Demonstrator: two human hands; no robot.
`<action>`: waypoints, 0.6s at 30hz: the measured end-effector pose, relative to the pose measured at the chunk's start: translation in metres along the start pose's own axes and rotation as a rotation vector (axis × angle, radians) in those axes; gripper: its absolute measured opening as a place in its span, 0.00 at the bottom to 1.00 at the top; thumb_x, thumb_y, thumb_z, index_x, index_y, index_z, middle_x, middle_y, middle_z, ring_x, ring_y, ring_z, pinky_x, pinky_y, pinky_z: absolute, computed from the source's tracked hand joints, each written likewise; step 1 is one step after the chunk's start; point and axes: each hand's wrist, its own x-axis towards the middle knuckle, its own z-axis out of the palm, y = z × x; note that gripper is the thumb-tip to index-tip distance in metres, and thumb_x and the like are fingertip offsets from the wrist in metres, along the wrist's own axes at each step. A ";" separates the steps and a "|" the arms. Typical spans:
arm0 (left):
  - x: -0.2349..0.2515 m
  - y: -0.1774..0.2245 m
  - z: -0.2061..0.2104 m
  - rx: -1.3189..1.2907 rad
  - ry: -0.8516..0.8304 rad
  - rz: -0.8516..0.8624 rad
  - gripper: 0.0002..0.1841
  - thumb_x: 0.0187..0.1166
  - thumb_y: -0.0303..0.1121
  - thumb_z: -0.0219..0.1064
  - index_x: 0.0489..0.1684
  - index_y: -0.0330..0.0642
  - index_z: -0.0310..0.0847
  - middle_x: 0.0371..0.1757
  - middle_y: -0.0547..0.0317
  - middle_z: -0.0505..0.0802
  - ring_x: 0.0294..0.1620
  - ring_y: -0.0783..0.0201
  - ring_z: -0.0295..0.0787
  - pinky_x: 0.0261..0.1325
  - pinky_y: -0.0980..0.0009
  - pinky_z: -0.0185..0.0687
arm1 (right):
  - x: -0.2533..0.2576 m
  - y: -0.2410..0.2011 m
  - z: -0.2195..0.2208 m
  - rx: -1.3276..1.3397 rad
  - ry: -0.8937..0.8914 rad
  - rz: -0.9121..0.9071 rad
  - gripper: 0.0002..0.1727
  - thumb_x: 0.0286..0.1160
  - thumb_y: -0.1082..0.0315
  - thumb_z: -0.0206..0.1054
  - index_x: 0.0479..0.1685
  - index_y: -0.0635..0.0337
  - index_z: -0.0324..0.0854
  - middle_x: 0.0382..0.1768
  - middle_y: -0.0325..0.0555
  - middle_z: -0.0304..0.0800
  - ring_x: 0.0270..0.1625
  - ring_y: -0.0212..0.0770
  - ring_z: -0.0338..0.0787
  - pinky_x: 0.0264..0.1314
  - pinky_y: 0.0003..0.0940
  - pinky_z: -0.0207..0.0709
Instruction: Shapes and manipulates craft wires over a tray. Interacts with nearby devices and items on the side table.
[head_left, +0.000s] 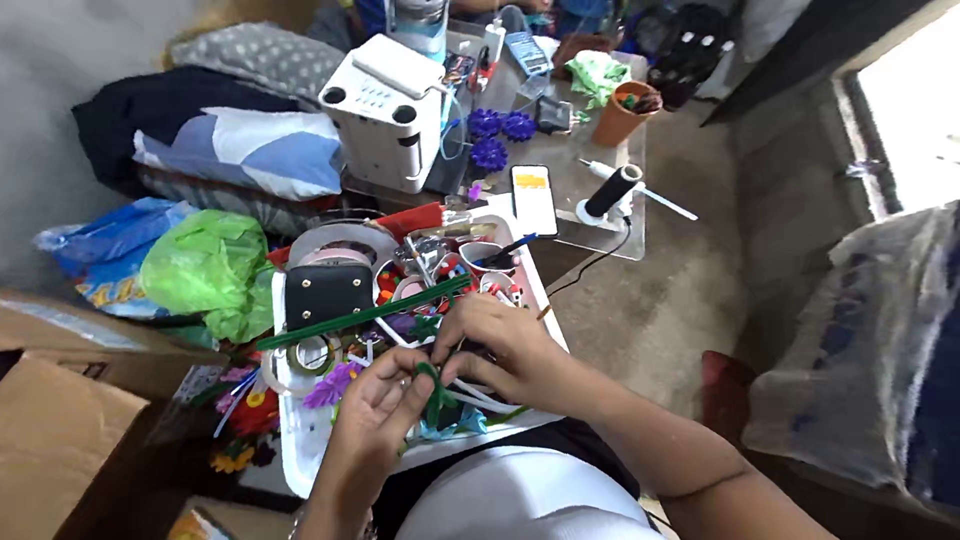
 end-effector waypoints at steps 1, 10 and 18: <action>-0.001 0.000 0.000 0.006 0.007 -0.013 0.09 0.80 0.43 0.70 0.49 0.51 0.88 0.44 0.70 0.94 0.41 0.77 0.90 0.44 0.81 0.88 | -0.001 0.000 0.000 -0.034 0.004 -0.020 0.12 0.85 0.61 0.65 0.44 0.61 0.87 0.43 0.45 0.91 0.54 0.40 0.88 0.67 0.42 0.76; 0.007 0.012 0.008 0.099 -0.002 -0.062 0.10 0.81 0.27 0.68 0.56 0.46 0.81 0.49 0.70 0.93 0.43 0.76 0.91 0.42 0.81 0.89 | -0.006 0.000 -0.009 -0.435 0.078 -0.175 0.04 0.83 0.64 0.68 0.42 0.52 0.86 0.39 0.43 0.88 0.48 0.44 0.87 0.69 0.50 0.71; 0.021 0.010 0.016 0.206 -0.101 -0.039 0.13 0.80 0.19 0.64 0.56 0.45 0.77 0.51 0.77 0.92 0.51 0.79 0.90 0.57 0.75 0.89 | -0.012 0.017 -0.022 -0.471 0.103 -0.224 0.05 0.84 0.63 0.66 0.40 0.49 0.86 0.39 0.40 0.88 0.50 0.42 0.86 0.74 0.49 0.68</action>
